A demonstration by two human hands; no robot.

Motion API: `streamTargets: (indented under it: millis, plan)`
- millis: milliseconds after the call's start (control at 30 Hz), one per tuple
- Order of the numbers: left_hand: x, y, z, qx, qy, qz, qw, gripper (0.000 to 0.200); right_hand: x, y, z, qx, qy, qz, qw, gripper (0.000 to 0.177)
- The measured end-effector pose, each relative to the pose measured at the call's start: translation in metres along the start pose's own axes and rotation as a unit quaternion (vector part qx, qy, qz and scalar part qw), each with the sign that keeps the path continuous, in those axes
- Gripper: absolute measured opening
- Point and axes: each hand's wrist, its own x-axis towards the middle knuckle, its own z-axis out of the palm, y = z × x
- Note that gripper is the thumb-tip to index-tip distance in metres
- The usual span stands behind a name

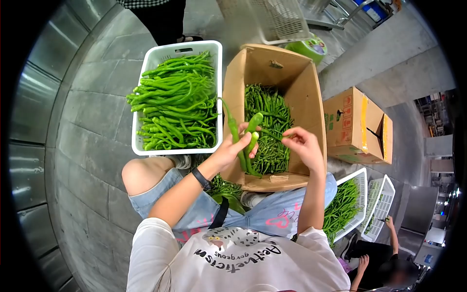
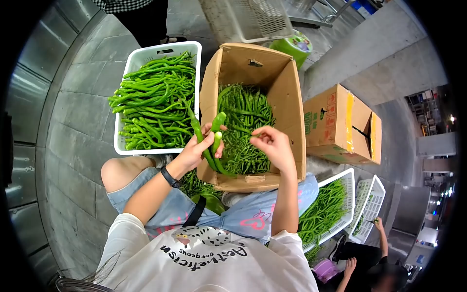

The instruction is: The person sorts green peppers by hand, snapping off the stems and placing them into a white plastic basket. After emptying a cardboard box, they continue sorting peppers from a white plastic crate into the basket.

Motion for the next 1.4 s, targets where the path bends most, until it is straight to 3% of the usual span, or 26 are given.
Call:
streamTargets:
  millis: [33, 100, 233, 333, 433, 567, 700, 733, 800, 867, 933, 1033, 1067, 1133, 1233, 1333, 1400]
  plan:
    - [0.001, 0.000, -0.001, -0.006, 0.000, -0.004, 1.000, 0.033, -0.001, 0.003, 0.001, -0.069, -0.013, -0.058, 0.996, 0.020]
    - [0.001, -0.001, -0.001, 0.007, -0.009, -0.015, 1.000, 0.033, -0.006, -0.008, 0.010, -0.086, 0.057, -0.105, 0.989, 0.022]
    - [0.004, 0.002, 0.015, 0.062, -0.026, -0.027, 0.997, 0.028, -0.004, -0.047, 0.030, -0.021, 0.086, -0.182, 0.979, 0.024]
    - [0.001, 0.003, 0.024, 0.130, -0.026, -0.039, 0.990, 0.024, 0.005, -0.075, 0.045, -0.137, 0.111, -0.286, 0.942, 0.020]
    - [-0.003, 0.003, 0.029, 0.176, -0.031, -0.040, 0.983, 0.024, 0.014, -0.077, 0.040, -0.197, 0.030, -0.299, 0.933, 0.015]
    - [-0.004, -0.005, 0.023, 0.194, -0.046, -0.055, 0.978, 0.029, 0.018, -0.074, 0.036, 0.039, -0.091, -0.125, 0.987, 0.022]
    - [-0.008, -0.007, 0.026, 0.203, -0.065, -0.050, 0.976, 0.034, 0.022, -0.068, 0.027, 0.184, -0.176, 0.033, 0.966, 0.035]
    - [-0.008, -0.007, 0.024, 0.202, -0.068, -0.050, 0.976, 0.035, 0.026, -0.061, 0.029, 0.252, -0.189, 0.026, 0.949, 0.040]
    - [-0.007, -0.004, 0.023, 0.191, -0.062, -0.044, 0.979, 0.035, 0.023, -0.062, 0.029, 0.307, -0.157, -0.003, 0.939, 0.031]
    - [-0.010, 0.005, 0.021, 0.132, -0.057, 0.019, 0.989, 0.030, 0.019, -0.070, 0.031, 0.344, -0.084, -0.025, 0.935, 0.022]
    - [-0.011, 0.033, 0.014, 0.051, -0.041, 0.075, 0.995, 0.028, 0.014, -0.077, 0.016, 0.364, -0.011, -0.107, 0.925, 0.021]
    - [-0.016, 0.085, -0.005, -0.097, 0.000, 0.185, 0.978, 0.046, -0.003, -0.075, -0.018, 0.446, 0.086, -0.170, 0.875, 0.023]
    - [-0.021, 0.105, -0.008, -0.227, -0.003, 0.206, 0.952, 0.045, -0.013, -0.072, -0.028, 0.440, 0.122, -0.169, 0.874, 0.023]
    - [-0.038, 0.145, -0.026, -0.303, 0.043, 0.283, 0.909, 0.044, -0.032, -0.060, -0.044, 0.389, 0.160, -0.196, 0.886, 0.023]
    - [-0.063, 0.183, -0.066, -0.409, 0.010, 0.358, 0.839, 0.038, -0.069, -0.040, -0.049, 0.364, 0.266, -0.236, 0.861, 0.023]
    - [-0.087, 0.196, -0.102, -0.380, 0.012, 0.397, 0.835, 0.026, -0.101, -0.050, -0.017, 0.249, 0.141, -0.347, 0.893, 0.035]
    - [-0.098, 0.197, -0.121, -0.345, 0.007, 0.415, 0.842, 0.021, -0.116, -0.036, 0.000, 0.173, 0.014, -0.316, 0.933, 0.031]
